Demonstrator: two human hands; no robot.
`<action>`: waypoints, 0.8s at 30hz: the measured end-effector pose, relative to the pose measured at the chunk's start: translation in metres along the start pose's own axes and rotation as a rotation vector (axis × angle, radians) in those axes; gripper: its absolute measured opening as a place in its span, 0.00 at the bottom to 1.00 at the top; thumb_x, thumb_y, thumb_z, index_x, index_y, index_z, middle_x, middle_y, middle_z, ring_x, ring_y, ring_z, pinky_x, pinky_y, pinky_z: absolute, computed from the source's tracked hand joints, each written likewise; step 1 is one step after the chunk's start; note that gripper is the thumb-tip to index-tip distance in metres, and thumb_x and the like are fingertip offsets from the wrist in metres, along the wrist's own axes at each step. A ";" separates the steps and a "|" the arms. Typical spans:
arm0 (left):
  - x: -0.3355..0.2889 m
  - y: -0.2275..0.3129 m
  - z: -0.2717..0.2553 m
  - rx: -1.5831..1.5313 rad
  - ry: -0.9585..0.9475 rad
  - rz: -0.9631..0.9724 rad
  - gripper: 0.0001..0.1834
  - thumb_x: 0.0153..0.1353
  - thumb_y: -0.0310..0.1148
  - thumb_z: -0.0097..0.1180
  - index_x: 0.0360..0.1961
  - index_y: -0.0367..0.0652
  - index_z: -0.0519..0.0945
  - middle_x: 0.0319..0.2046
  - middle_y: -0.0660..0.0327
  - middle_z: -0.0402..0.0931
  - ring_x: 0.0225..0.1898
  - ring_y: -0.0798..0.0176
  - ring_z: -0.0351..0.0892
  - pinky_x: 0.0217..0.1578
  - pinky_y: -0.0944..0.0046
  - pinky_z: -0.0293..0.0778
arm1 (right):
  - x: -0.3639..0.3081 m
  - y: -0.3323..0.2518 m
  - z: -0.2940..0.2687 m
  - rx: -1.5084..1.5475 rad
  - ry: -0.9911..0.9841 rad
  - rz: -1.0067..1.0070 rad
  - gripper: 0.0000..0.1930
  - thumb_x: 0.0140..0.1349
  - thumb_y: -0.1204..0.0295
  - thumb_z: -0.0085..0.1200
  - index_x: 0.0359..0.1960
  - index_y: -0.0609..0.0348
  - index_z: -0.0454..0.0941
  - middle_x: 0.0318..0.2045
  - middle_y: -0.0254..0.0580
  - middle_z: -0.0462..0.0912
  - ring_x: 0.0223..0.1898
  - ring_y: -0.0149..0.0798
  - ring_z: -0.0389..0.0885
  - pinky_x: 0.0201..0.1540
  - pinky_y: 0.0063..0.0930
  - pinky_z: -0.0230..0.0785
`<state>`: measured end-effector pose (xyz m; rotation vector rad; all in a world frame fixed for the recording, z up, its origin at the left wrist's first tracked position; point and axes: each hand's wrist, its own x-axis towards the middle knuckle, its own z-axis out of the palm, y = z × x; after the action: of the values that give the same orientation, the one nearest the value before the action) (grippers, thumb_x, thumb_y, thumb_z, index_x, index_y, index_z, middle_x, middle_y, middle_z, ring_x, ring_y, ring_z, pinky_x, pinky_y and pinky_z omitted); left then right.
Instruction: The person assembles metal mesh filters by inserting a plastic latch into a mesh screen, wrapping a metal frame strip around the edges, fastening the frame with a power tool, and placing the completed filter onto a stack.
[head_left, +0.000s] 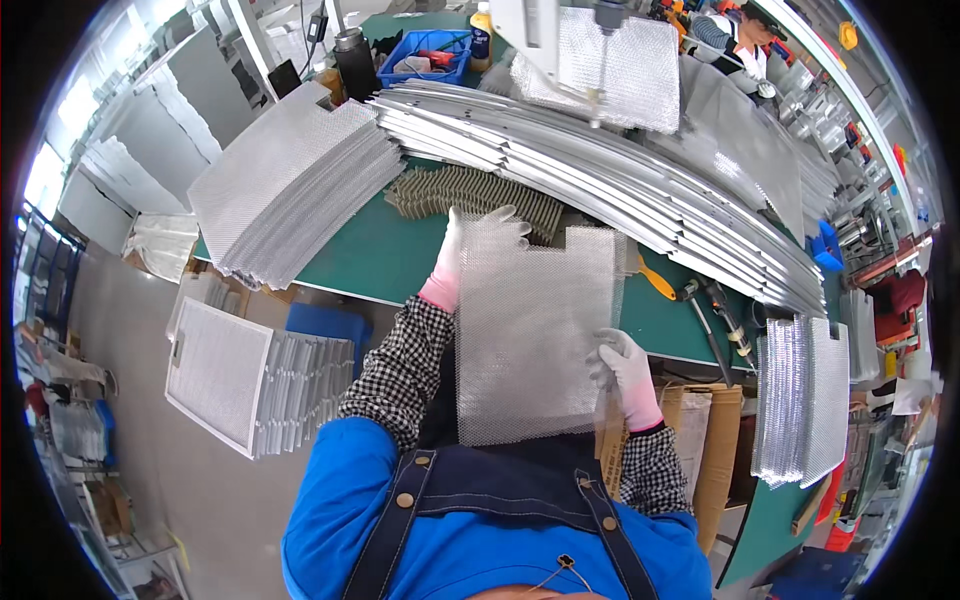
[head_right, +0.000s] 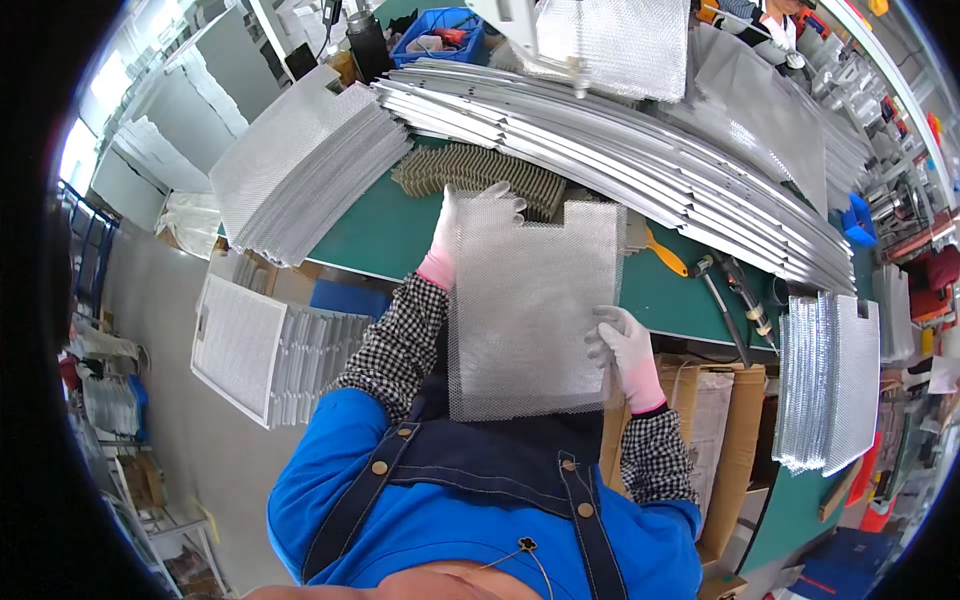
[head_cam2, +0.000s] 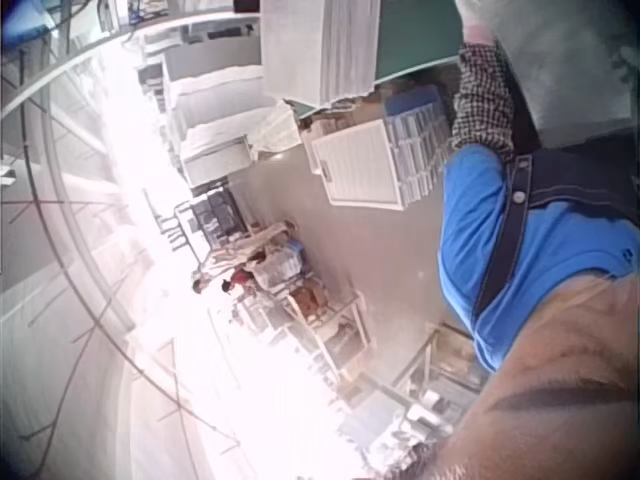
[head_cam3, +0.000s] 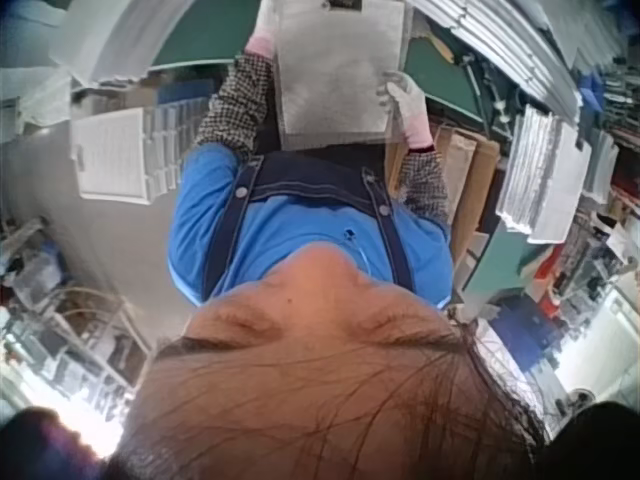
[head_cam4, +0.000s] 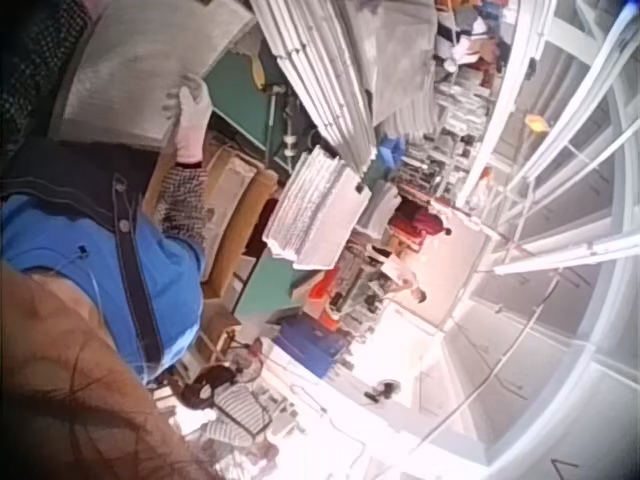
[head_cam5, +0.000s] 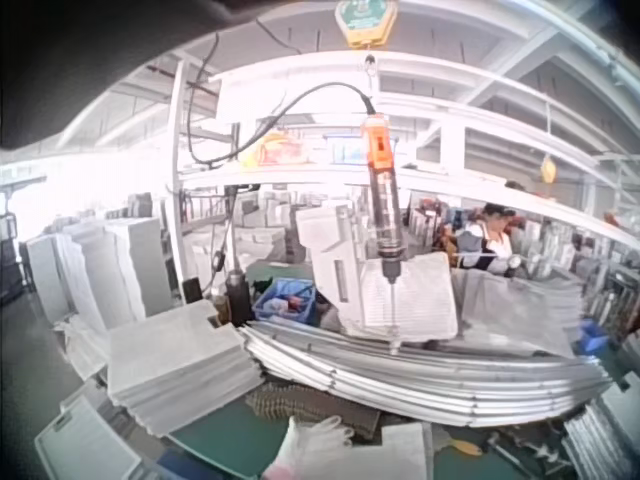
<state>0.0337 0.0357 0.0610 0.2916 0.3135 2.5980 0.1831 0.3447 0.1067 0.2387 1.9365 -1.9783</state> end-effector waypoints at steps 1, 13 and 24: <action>-0.003 -0.001 -0.002 0.001 0.001 -0.003 0.53 0.63 0.75 0.29 0.73 0.38 0.55 0.68 0.40 0.59 0.65 0.42 0.66 0.65 0.40 0.64 | 0.001 0.003 -0.001 0.003 0.001 0.001 0.19 0.67 0.72 0.52 0.58 0.67 0.70 0.32 0.44 0.83 0.24 0.30 0.81 0.25 0.18 0.74; -0.010 0.005 0.008 0.062 0.083 0.017 0.56 0.60 0.79 0.25 0.72 0.39 0.56 0.62 0.41 0.67 0.55 0.43 0.74 0.57 0.43 0.74 | 0.003 0.005 0.004 -0.007 0.040 0.016 0.19 0.66 0.73 0.52 0.57 0.67 0.71 0.32 0.43 0.82 0.25 0.30 0.81 0.25 0.19 0.74; 0.000 0.006 -0.004 0.080 0.304 0.049 0.53 0.63 0.77 0.23 0.72 0.42 0.59 0.65 0.40 0.63 0.54 0.42 0.71 0.59 0.40 0.68 | 0.015 -0.120 -0.128 -1.463 0.402 -0.801 0.16 0.66 0.62 0.54 0.48 0.60 0.79 0.41 0.54 0.82 0.43 0.54 0.83 0.48 0.40 0.75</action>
<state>0.0304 0.0299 0.0588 -0.0722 0.5223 2.6811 0.1085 0.4694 0.2072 -0.6467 3.4691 -0.2329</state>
